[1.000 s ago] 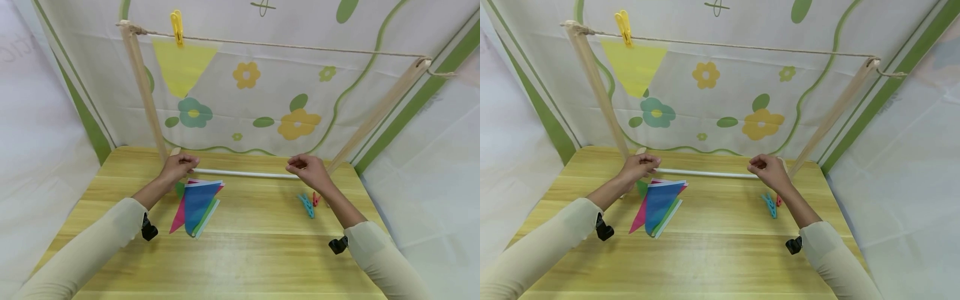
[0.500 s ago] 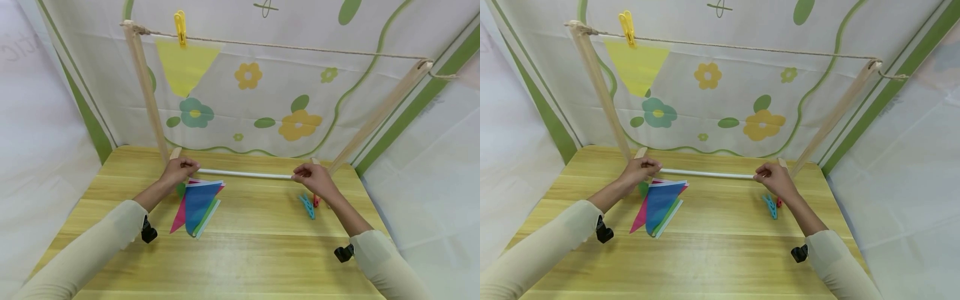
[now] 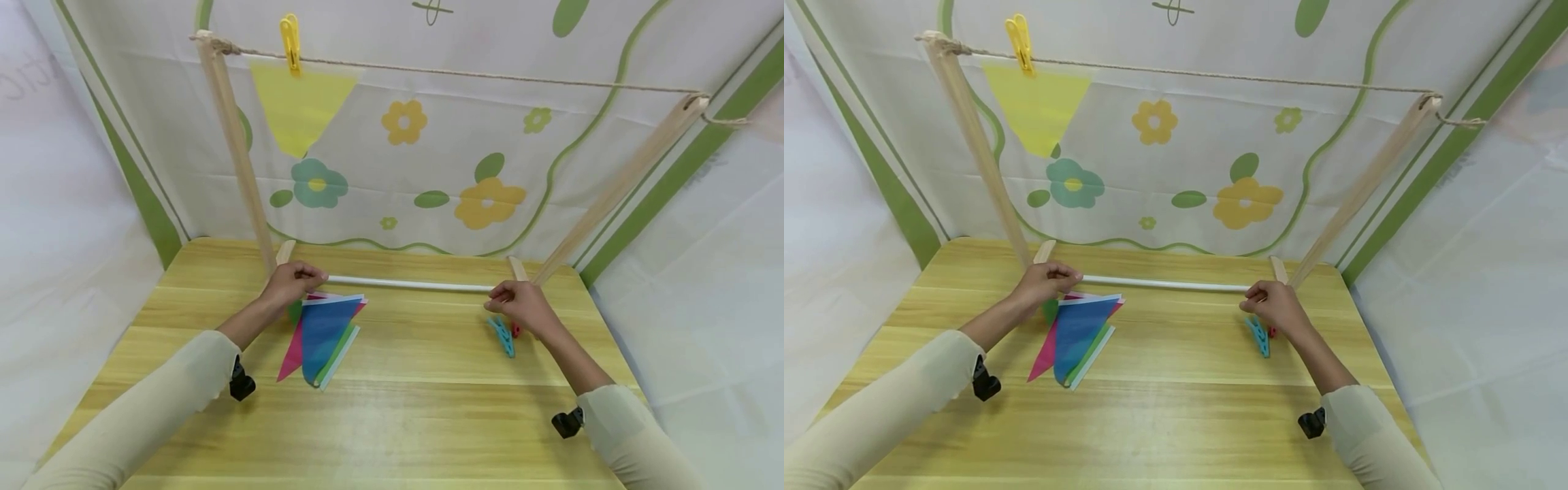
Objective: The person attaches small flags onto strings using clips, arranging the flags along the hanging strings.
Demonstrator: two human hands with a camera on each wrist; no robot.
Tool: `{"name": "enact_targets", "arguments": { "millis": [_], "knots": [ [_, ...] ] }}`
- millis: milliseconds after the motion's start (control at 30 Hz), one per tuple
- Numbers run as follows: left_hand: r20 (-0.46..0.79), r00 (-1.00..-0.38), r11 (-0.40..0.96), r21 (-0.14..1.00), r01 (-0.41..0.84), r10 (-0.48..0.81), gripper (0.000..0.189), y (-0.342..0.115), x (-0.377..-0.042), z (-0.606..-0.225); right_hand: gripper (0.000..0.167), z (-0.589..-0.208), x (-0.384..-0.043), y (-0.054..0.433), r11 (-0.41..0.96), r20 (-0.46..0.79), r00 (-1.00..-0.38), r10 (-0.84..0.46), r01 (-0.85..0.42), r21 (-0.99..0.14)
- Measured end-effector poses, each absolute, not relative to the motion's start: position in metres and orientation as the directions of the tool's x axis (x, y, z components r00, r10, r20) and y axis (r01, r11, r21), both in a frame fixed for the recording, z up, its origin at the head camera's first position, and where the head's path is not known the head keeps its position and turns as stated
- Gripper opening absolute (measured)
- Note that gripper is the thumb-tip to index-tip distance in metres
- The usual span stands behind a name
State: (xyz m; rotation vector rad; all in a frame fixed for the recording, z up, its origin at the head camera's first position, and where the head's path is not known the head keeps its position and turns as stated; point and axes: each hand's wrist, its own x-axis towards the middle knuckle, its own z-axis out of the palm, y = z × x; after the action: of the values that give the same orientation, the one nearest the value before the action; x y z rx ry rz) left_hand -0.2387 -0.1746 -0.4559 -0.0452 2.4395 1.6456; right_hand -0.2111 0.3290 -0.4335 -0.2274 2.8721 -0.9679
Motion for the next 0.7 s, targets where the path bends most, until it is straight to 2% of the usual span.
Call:
{"name": "enact_targets", "arguments": {
  "millis": [467, 700],
  "knots": [
    [-0.179, -0.978, 0.430, 0.895, -0.117, 0.107, 0.033, -0.177, -0.234, -0.463, 0.046, -0.451, -0.206, 0.342, 0.800, -0.092, -0.986, -0.139, -0.057, -0.597],
    [-0.124, -0.982, 0.495, 0.868, -0.036, 0.145, 0.026, -0.178, -0.234, -0.470, 0.050, -0.455, -0.205, 0.343, 0.808, -0.113, -0.986, -0.120, -0.031, -0.589]
  ]
}}
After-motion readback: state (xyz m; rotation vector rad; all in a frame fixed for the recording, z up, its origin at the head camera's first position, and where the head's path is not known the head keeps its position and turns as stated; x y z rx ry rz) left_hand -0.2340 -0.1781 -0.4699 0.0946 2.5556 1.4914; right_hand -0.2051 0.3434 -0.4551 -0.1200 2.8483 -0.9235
